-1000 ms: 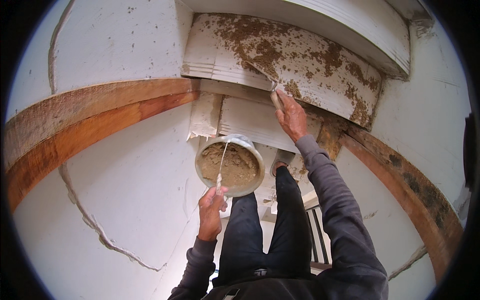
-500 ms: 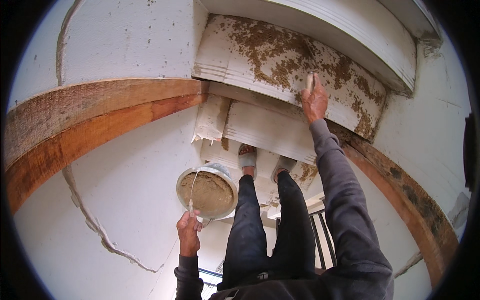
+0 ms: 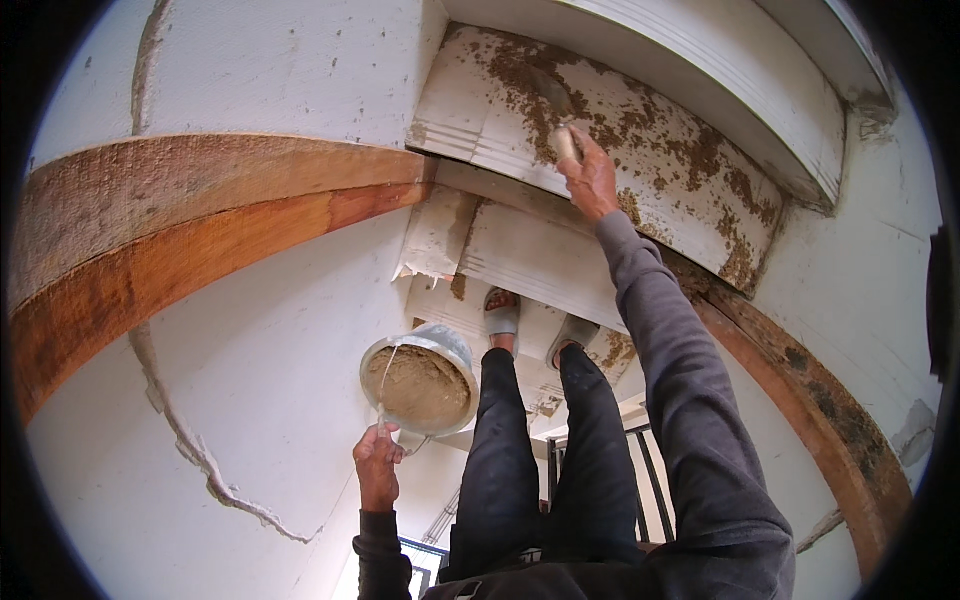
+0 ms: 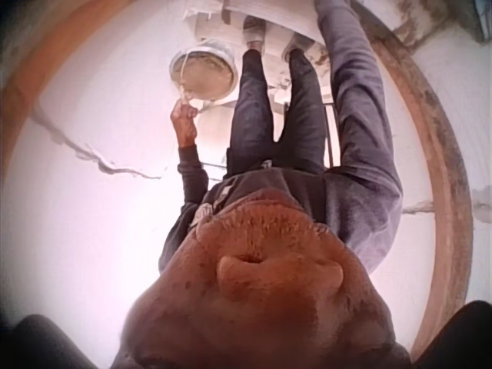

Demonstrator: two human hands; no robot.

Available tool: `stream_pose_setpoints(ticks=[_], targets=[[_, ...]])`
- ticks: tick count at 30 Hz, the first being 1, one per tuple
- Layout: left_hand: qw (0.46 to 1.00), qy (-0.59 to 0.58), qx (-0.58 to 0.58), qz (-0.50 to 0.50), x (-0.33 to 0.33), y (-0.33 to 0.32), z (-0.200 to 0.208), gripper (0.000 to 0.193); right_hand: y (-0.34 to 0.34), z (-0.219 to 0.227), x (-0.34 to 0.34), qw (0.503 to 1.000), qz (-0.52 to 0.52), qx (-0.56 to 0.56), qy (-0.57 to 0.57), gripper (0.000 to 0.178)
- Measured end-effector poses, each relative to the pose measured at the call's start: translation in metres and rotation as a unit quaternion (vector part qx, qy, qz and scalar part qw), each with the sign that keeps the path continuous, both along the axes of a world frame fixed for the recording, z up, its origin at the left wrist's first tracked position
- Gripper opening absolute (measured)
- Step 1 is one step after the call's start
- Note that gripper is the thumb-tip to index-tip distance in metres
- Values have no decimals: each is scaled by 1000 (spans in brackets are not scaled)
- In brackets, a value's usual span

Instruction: The person applies a plaster mixture to the underside and corners of a staircase using a trowel while holding a bucket.

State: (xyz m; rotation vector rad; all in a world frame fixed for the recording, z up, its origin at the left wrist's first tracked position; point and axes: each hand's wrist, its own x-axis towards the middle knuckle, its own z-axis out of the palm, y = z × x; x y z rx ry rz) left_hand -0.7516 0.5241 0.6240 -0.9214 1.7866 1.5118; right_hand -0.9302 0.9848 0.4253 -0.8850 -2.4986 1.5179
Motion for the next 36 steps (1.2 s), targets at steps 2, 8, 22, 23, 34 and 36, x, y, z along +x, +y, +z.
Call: stream_pose_setpoints(ticks=[2,8,22,23,34,36], targets=[[1000,4,0,1,3,-5,-2,29,3,-4,14,999,-50,-1,-9,63],[1000,-3,-1,9,10,-17,-2,29,1,4,45,980,-194,38,-25,61],[991,-43,-114,-47,78,-61,-14,23,-47,30,-44,996,-3,88,16,67],[990,-51,-121,-55,82,-65,-14,23,-45,19,-34,993,-15,114,20,67],[988,-91,-122,-42,151,-101,-27,32,-52,-14,-28,978,30,200,-47,63],[987,-99,-123,-28,156,-103,-25,31,-63,-7,-32,982,59,178,-21,64]])
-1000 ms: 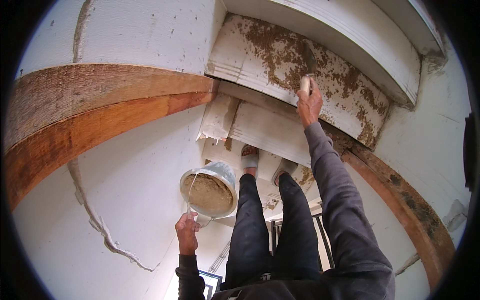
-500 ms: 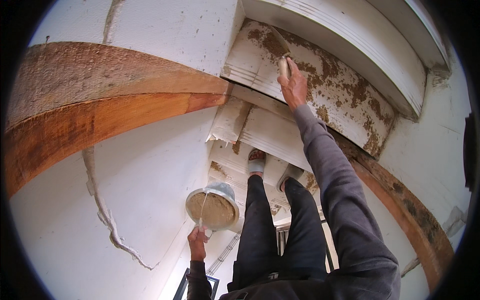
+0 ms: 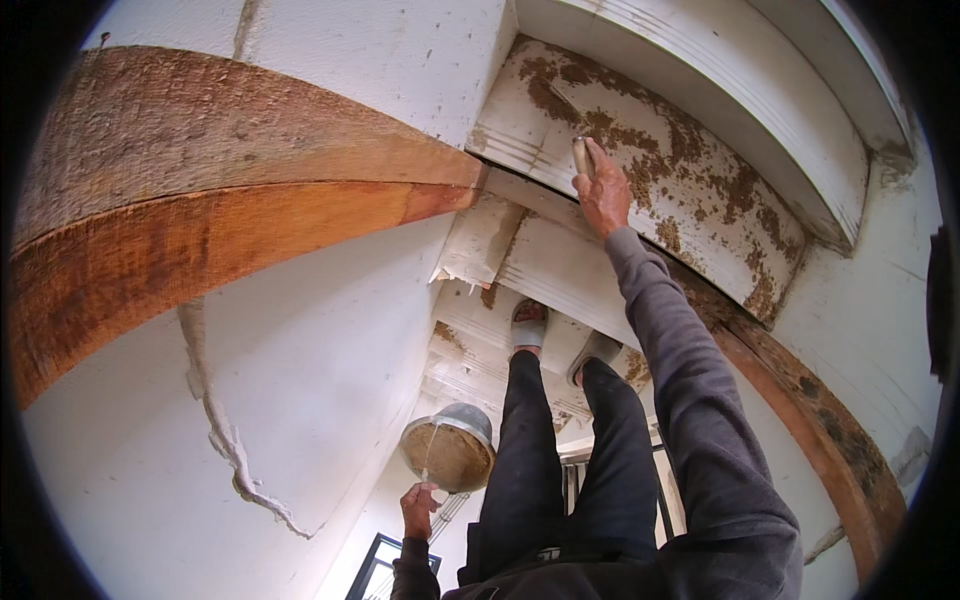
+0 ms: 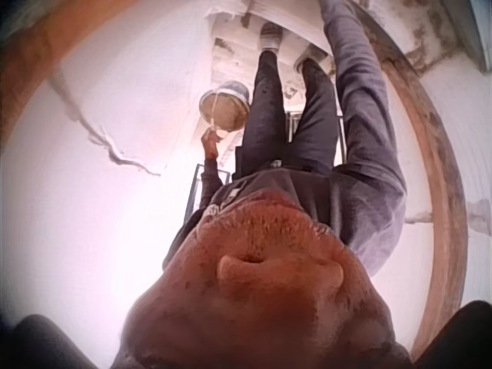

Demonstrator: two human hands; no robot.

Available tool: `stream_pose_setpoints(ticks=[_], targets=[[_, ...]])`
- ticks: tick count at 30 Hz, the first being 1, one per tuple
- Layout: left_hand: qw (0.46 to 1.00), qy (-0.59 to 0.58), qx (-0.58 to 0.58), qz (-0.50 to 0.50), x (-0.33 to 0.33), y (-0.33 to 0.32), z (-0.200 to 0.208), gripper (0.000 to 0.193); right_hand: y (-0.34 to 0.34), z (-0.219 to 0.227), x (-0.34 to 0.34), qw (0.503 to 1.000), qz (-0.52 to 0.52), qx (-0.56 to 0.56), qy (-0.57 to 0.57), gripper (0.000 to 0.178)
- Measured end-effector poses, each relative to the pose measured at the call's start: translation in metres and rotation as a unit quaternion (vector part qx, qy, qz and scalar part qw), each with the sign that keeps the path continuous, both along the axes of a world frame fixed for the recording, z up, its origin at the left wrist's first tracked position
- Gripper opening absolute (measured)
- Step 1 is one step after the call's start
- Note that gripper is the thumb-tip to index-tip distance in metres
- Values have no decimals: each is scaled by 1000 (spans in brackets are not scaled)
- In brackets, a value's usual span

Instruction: The person applies a plaster mixture to the underside and corners of a staircase using a trowel while holding a bucket.

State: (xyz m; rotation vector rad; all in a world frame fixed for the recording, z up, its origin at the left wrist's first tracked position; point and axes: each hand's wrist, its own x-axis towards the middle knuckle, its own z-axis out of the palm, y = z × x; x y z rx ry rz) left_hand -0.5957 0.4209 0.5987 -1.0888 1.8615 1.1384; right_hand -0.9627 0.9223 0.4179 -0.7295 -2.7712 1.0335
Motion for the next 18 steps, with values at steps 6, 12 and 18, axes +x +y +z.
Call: stream_pose_setpoints(ticks=[6,12,18], targets=[[999,-18,-2,46,19,-1,-2,30,-14,26,27,996,61,42,-52,68],[999,-10,11,36,25,-6,-12,34,15,20,26,975,135,144,-106,65],[999,-8,7,32,8,7,-6,36,37,16,-55,966,120,226,-27,54]])
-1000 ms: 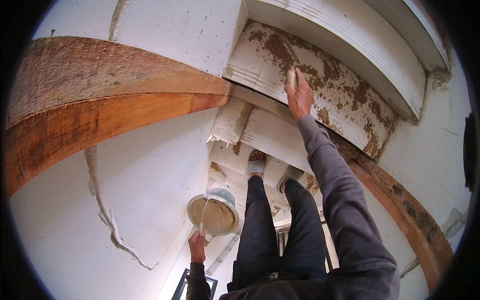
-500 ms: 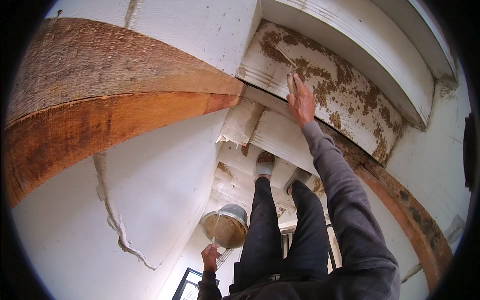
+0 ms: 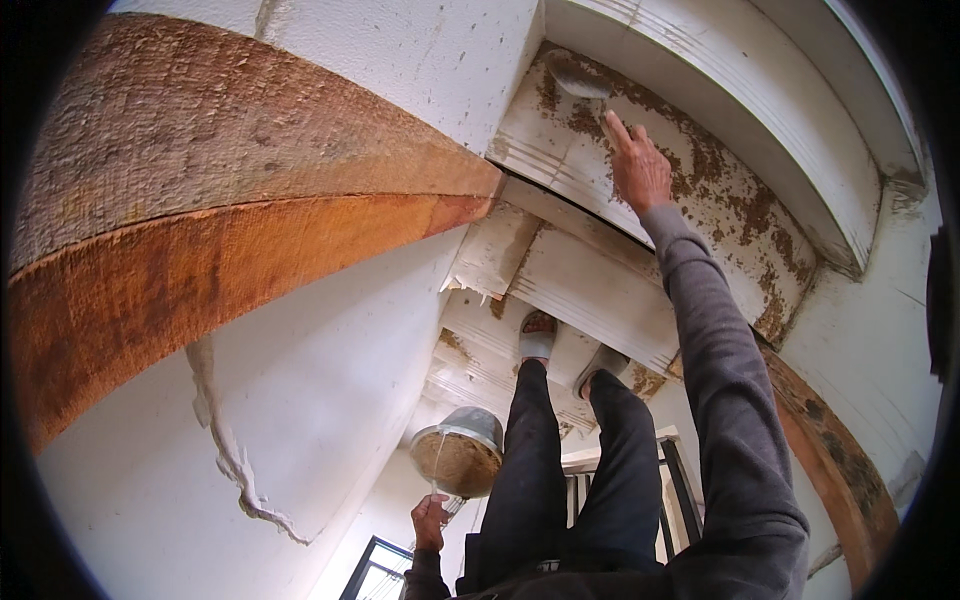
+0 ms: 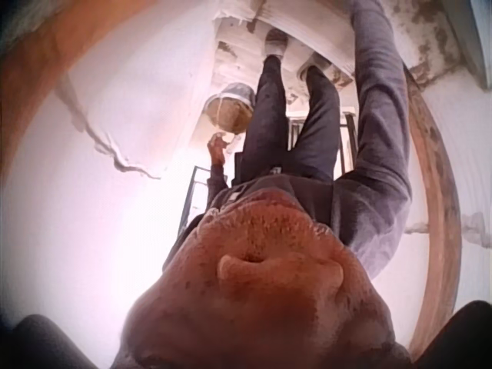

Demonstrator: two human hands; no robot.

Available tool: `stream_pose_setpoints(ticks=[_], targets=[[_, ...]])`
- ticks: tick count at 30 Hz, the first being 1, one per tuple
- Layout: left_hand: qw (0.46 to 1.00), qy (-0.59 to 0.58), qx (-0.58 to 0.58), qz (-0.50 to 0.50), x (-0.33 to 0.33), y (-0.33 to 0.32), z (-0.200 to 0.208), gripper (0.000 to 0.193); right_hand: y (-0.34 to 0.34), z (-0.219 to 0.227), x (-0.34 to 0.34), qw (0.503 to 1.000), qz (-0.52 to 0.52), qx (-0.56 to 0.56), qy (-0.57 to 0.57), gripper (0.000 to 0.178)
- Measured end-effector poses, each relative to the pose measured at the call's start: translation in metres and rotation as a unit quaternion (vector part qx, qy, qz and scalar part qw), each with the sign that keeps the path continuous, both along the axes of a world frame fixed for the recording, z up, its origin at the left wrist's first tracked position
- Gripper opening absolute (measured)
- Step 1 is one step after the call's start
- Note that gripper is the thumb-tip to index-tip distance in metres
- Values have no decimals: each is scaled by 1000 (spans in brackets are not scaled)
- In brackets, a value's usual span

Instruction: The person applies a plaster mixture to the underside and corners of a staircase using a trowel while holding a bucket.

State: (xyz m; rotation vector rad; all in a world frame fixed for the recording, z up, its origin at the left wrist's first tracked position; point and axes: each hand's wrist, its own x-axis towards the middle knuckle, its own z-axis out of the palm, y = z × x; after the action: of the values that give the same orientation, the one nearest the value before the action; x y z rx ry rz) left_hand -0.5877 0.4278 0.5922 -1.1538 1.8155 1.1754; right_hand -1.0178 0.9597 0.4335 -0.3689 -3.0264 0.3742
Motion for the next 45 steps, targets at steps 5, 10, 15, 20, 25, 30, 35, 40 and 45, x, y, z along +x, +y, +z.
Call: stream_pose_setpoints(ticks=[5,10,15,20,25,30,35,40,45], targets=[[1000,7,-11,1,-7,7,-4,36,-7,-1,-32,1000,3,8,15,49],[1000,-6,-11,9,-11,5,-8,37,-13,-4,-56,999,-32,8,15,45],[1000,-20,-7,23,-9,-3,-11,29,-10,-16,-66,999,-39,22,2,51],[1000,-21,-11,18,-5,-8,-11,30,-16,-14,-67,998,-15,62,-29,47],[1000,-15,-10,2,-2,-14,-15,33,1,-4,-71,991,61,120,-9,47],[1000,-2,-7,-16,-8,-12,-16,34,29,6,-79,984,127,127,9,50],[1000,-8,-5,-1,5,-22,-22,33,38,33,-62,993,103,56,-25,56],[1000,-6,-6,21,10,-23,-26,32,15,21,-23,996,-44,-61,-45,55],[1000,-1,-13,11,-3,-14,-22,32,-10,-12,-16,987,-121,-107,-2,60]])
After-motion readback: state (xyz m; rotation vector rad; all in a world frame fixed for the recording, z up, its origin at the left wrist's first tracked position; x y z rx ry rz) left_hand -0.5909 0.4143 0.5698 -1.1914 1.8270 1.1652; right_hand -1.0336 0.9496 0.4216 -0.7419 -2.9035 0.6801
